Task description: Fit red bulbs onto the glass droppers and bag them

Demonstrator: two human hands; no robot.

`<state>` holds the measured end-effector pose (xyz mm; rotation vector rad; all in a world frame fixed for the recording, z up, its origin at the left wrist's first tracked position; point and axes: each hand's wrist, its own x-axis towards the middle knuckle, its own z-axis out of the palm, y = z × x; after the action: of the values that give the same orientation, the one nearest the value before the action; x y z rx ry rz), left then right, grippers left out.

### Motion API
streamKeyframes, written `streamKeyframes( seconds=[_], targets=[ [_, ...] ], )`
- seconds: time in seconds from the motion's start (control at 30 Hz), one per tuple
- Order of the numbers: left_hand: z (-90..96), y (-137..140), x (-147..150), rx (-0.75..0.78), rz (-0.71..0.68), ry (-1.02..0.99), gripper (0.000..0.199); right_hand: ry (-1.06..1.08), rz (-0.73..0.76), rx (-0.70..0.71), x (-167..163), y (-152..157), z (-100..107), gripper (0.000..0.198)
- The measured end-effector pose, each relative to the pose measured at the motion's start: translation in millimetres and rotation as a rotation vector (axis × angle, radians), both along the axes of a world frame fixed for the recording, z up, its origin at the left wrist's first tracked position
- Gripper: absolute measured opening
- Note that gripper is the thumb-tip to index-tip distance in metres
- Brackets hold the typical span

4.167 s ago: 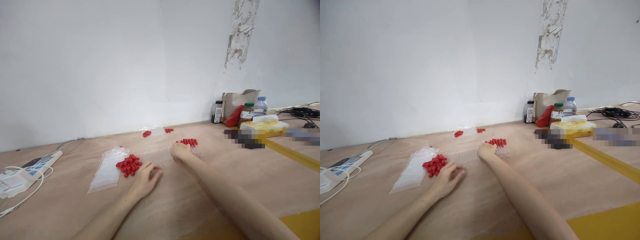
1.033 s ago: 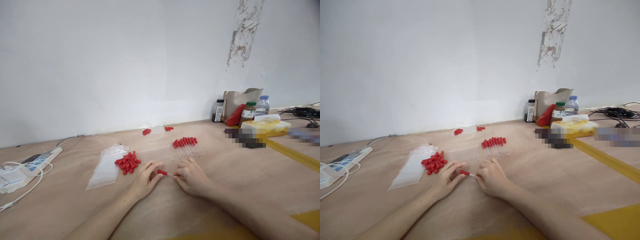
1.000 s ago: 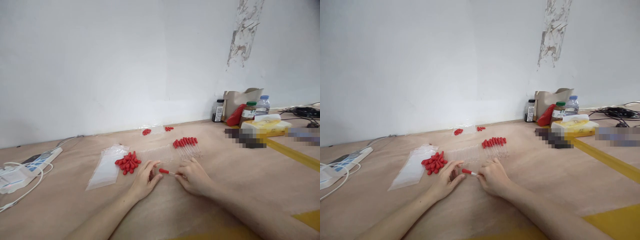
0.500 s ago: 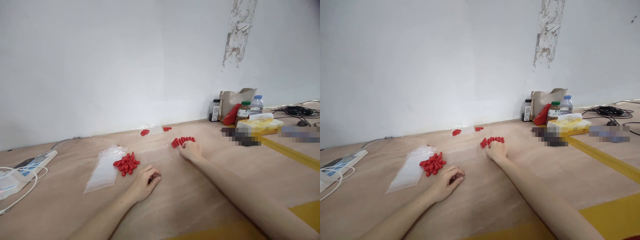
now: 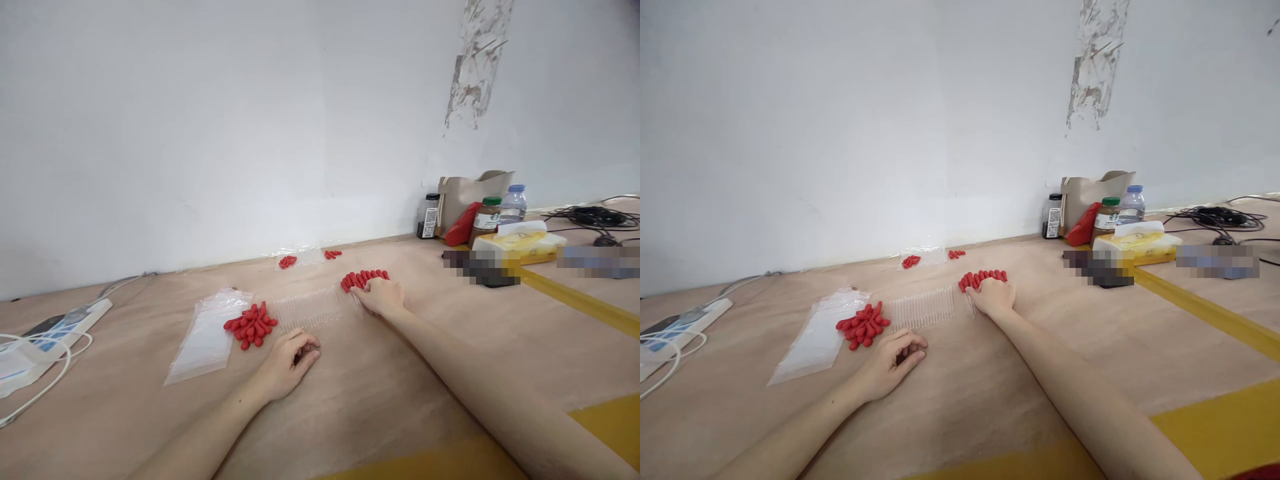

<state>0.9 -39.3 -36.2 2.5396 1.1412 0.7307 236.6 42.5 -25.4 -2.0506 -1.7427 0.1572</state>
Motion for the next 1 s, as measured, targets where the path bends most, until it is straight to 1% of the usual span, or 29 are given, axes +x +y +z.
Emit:
streamKeyframes(
  seconds=[0.1,0.17,0.23,0.33,0.4,0.6,0.67,0.73,0.8,0.83,0.87,0.9,0.97,1.0],
  targets=[
    [0.2,0,0,-0.002,0.002,-0.005,0.013,0.021,0.061,0.077,-6,-5,2,0.034],
    [0.6,0,1,-0.003,0.004,-0.005,0.012,-0.002,0.118,0.084,-14,-7,4,0.032],
    [1.1,-1,1,-0.006,0.001,-0.009,0.012,-0.061,0.159,0.039,-24,-6,7,0.032],
    [1.9,-1,1,-0.011,-0.005,-0.022,0.012,-0.124,0.146,-0.057,-39,3,10,0.028],
    [2.1,-2,0,-0.017,-0.006,-0.028,0.013,-0.129,0.125,-0.114,-47,11,12,0.024],
    [-2.5,-5,1,-0.014,-0.016,-0.041,0.012,-0.109,0.106,-0.233,-60,27,15,0.025],
    [-2.2,-6,2,0.011,-0.005,-0.038,0.012,-0.109,0.109,-0.263,-61,30,17,0.025],
    [3.8,-4,0,0.093,0.084,-0.018,0.01,-0.108,0.112,-0.291,-62,31,17,0.025],
    [16.8,7,-7,0.197,0.296,0.042,0.01,-0.105,0.115,-0.311,-63,32,18,0.026],
    [25.3,16,-13,0.223,0.439,0.101,0.01,-0.104,0.118,-0.314,-63,32,19,0.026],
    [34.2,27,-20,0.21,0.61,0.18,0.01,-0.102,0.122,-0.314,-64,31,19,0.026],
    [42.8,40,-28,0.195,0.691,0.206,0.011,-0.1,0.128,-0.311,-64,30,21,0.026],
    [56.3,69,-43,0.164,0.797,0.237,0.016,-0.094,0.141,-0.294,-63,27,25,0.025],
    [60.2,82,-49,0.132,0.827,0.256,0.019,-0.091,0.15,-0.279,-61,24,28,0.024]
  ],
)
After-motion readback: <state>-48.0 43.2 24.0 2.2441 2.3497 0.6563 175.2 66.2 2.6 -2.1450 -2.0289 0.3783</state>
